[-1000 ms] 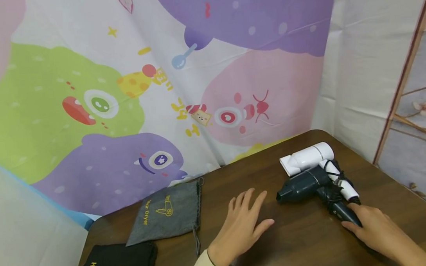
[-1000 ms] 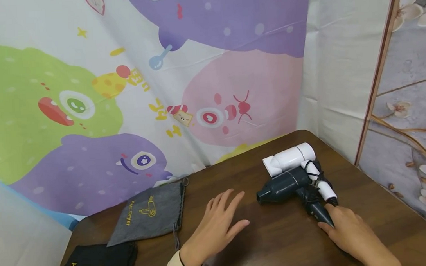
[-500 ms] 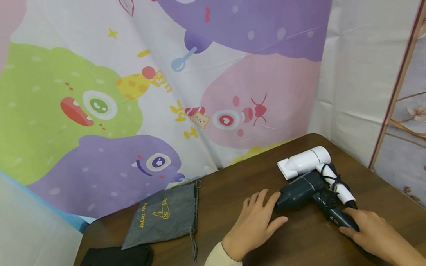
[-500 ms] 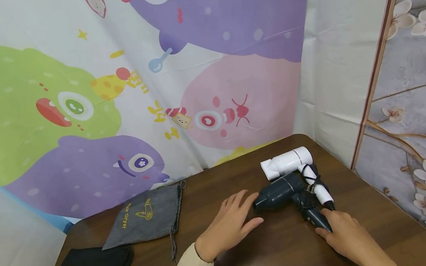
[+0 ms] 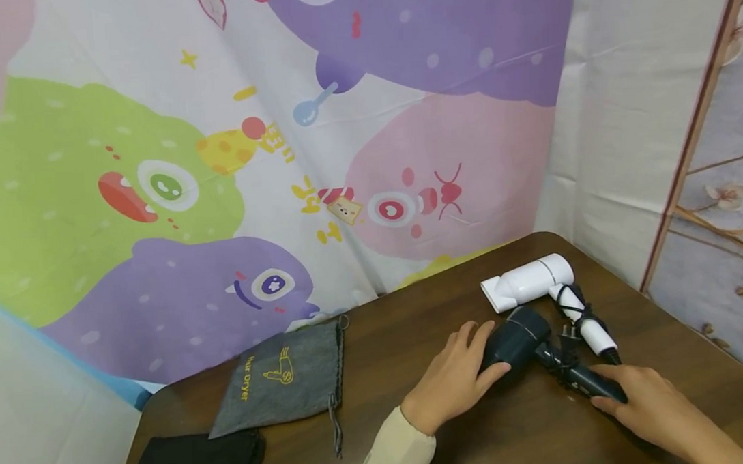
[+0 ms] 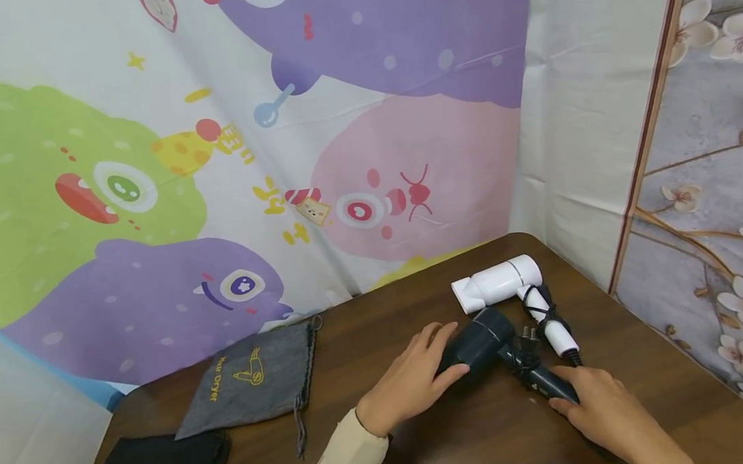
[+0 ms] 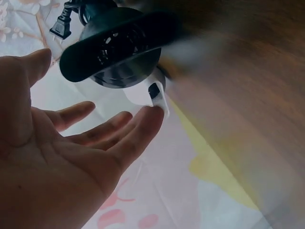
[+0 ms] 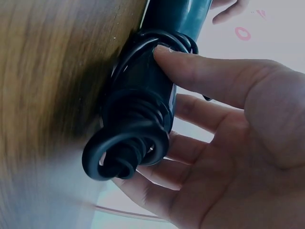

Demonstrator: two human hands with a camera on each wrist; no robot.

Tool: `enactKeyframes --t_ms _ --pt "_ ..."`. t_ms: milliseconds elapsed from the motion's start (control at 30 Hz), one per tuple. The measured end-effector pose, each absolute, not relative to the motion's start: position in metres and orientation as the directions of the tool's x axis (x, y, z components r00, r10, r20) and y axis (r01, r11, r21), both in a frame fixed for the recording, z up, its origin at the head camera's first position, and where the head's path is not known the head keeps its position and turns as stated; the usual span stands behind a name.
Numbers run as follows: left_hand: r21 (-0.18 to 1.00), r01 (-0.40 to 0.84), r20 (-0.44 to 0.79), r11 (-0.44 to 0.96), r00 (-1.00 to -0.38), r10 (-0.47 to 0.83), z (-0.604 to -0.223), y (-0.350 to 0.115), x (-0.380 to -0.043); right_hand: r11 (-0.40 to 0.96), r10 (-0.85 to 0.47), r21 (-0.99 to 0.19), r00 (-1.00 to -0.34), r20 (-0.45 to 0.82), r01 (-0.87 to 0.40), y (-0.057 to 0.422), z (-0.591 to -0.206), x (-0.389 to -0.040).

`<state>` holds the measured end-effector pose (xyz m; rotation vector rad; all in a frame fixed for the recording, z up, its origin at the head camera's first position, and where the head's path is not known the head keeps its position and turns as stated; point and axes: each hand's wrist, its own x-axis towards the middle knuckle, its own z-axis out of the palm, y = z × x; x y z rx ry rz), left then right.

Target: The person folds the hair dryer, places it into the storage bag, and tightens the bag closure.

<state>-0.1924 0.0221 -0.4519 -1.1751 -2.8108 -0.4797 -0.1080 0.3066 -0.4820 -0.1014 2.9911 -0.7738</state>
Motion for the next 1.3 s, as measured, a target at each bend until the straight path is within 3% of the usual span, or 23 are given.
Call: enactKeyframes --t_ms 267,500,867,1300 --pt "0.418 0.675 0.113 0.608 -0.703 0.702 -0.456 0.027 -0.205 0.875 -0.117 -0.476 -0.993 -0.029 -0.089 0.309 -0.481 -0.108" --pt "0.454 0.645 0.068 0.614 -0.713 0.698 -0.458 0.03 -0.21 0.872 -0.188 -0.447 -0.98 0.071 -0.2 0.305 -0.484 -0.105" --pt "0.527 0.577 -0.057 0.624 -0.709 0.703 -0.465 0.033 -0.212 0.865 -0.225 -0.448 -0.973 0.058 -0.227 0.301 -0.484 -0.104" --pt "0.558 0.596 0.003 0.578 -0.698 0.716 -0.459 0.03 -0.212 0.856 -0.253 -0.445 -0.964 0.085 -0.264 0.298 -0.483 -0.104"
